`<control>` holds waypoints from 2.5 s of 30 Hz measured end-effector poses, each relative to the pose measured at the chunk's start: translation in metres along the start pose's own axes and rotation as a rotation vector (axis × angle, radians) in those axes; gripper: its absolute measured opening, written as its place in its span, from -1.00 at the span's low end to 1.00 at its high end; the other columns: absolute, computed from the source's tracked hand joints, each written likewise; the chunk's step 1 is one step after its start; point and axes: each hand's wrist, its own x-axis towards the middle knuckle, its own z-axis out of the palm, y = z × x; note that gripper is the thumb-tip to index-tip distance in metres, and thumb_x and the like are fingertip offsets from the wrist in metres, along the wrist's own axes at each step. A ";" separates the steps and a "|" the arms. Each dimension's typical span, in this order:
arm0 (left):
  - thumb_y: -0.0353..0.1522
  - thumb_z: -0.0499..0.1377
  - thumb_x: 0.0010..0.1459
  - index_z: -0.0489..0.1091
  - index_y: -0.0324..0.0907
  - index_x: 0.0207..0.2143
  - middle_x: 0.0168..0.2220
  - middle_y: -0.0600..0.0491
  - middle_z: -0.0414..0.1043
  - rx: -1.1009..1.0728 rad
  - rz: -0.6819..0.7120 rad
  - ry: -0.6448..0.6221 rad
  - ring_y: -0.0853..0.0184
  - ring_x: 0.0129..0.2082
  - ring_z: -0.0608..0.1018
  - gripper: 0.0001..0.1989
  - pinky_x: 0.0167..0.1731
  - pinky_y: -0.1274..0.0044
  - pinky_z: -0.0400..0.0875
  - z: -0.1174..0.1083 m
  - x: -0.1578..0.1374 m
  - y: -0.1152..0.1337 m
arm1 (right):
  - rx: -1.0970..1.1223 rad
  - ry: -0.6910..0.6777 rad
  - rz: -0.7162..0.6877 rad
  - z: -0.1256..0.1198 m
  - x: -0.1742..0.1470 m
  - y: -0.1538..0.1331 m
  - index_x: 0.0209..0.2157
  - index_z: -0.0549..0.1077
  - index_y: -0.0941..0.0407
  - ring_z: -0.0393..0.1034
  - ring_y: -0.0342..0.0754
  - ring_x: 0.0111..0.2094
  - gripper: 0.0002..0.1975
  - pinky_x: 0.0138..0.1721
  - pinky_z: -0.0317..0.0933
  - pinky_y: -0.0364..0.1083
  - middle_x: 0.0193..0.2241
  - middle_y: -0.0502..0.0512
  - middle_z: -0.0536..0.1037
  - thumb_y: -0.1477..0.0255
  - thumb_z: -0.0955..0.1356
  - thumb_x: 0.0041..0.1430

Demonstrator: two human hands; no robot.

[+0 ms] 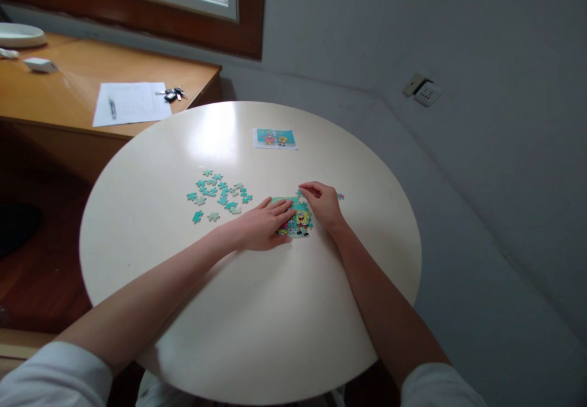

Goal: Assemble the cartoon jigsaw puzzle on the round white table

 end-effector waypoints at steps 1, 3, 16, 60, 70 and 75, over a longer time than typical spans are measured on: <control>-0.16 0.03 0.24 0.01 -0.39 0.29 0.32 -0.32 -0.08 -0.003 -0.002 -0.002 0.09 0.34 0.03 -0.31 0.27 0.18 -0.14 0.000 0.000 0.000 | -0.012 0.000 0.000 -0.001 0.000 0.000 -0.38 0.56 0.15 0.41 -0.07 -0.43 -0.80 -0.33 0.29 -0.08 -0.43 0.10 0.60 0.34 0.35 0.01; -0.15 0.04 0.24 0.02 -0.38 0.29 0.32 -0.31 -0.07 -0.010 -0.001 0.007 0.09 0.33 0.04 -0.31 0.27 0.18 -0.13 0.001 0.000 -0.001 | -0.034 -0.008 -0.002 -0.002 0.000 -0.001 -0.41 0.55 0.15 0.39 -0.09 -0.45 -0.81 -0.34 0.28 -0.09 -0.45 0.09 0.59 0.35 0.35 0.01; -0.10 0.04 0.23 0.06 -0.28 0.29 0.32 -0.26 -0.04 -0.032 0.019 0.070 0.08 0.32 0.08 -0.32 0.27 0.21 -0.12 0.009 0.001 -0.007 | -0.113 -0.076 -0.012 -0.007 -0.002 -0.004 -0.47 0.52 0.13 0.36 -0.12 -0.51 -0.82 -0.43 0.25 -0.13 -0.53 0.06 0.56 0.36 0.31 -0.01; -0.10 0.02 0.24 0.01 -0.28 0.29 0.34 -0.23 -0.07 -0.005 -0.005 0.000 0.15 0.34 0.02 -0.32 0.28 0.24 -0.16 0.003 0.001 -0.005 | -0.408 -0.066 -0.146 -0.007 0.001 -0.006 -0.51 0.50 0.08 0.33 -0.06 -0.39 -0.91 -0.24 0.21 -0.06 -0.50 0.03 0.51 0.55 0.37 -0.01; -0.13 0.04 0.24 0.01 -0.29 0.30 0.34 -0.22 -0.09 -0.007 -0.028 -0.019 0.16 0.34 0.01 -0.32 0.29 0.24 -0.17 -0.002 -0.001 -0.002 | -0.386 -0.060 -0.149 -0.005 0.000 0.000 -0.45 0.51 0.10 0.31 -0.07 -0.42 -0.93 -0.26 0.21 -0.07 -0.51 0.02 0.46 0.53 0.37 0.04; -0.12 0.04 0.24 0.02 -0.28 0.29 0.34 -0.22 -0.09 -0.008 -0.022 -0.006 0.16 0.34 0.02 -0.32 0.29 0.25 -0.15 -0.001 -0.001 -0.003 | -0.318 -0.075 -0.106 -0.012 -0.001 -0.003 -0.43 0.52 0.11 0.35 -0.11 -0.44 -0.87 -0.31 0.22 -0.10 -0.45 0.04 0.54 0.45 0.33 0.12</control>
